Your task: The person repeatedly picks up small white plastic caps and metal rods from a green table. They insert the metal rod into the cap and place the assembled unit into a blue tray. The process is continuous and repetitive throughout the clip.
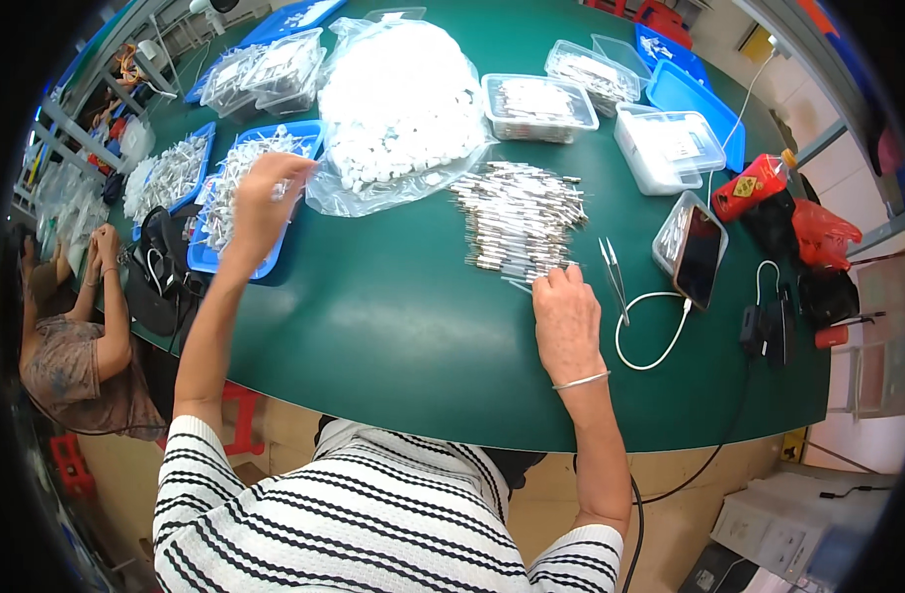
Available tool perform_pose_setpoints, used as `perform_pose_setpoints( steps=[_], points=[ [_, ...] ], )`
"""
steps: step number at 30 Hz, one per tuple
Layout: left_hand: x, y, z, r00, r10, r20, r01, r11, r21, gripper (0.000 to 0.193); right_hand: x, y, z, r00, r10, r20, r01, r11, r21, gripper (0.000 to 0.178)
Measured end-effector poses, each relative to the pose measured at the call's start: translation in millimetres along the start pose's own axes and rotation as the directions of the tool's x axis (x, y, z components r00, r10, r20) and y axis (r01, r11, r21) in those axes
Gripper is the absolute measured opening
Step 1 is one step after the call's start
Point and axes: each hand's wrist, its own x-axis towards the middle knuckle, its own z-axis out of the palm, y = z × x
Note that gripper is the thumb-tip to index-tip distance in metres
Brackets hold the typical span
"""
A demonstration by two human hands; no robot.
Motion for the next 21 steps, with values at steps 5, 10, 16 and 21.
perform_pose_setpoints(
  steps=[5, 10, 16, 21],
  points=[
    [22.5, 21.9, 92.2, 0.946, 0.239, 0.219, -0.215, 0.968, -0.128, 0.018, -3.3, 3.8, -4.3, 0.999, -0.036, -0.033, 0.036, 0.999, 0.011, 0.004],
    [24.4, -12.7, 159.6, 0.916, 0.197, 0.35, -0.175, 0.98, -0.092, 0.018, 9.5, -2.2, 0.7, 0.978, 0.077, -0.193, 0.026, 0.875, 0.484, 0.011],
    [33.6, 7.1, 156.4, 0.911, 0.196, 0.364, -0.117, 0.967, -0.226, 0.01, 19.3, -12.1, 7.0, 0.901, 0.188, -0.392, 0.146, 0.718, 0.68, 0.008],
    [-16.2, 65.5, 106.1, 0.899, -0.105, 0.425, 0.283, 0.88, -0.382, 0.02, 15.8, -14.1, -0.7, 0.853, 0.372, -0.366, 0.161, 0.479, 0.863, 0.007]
  ],
)
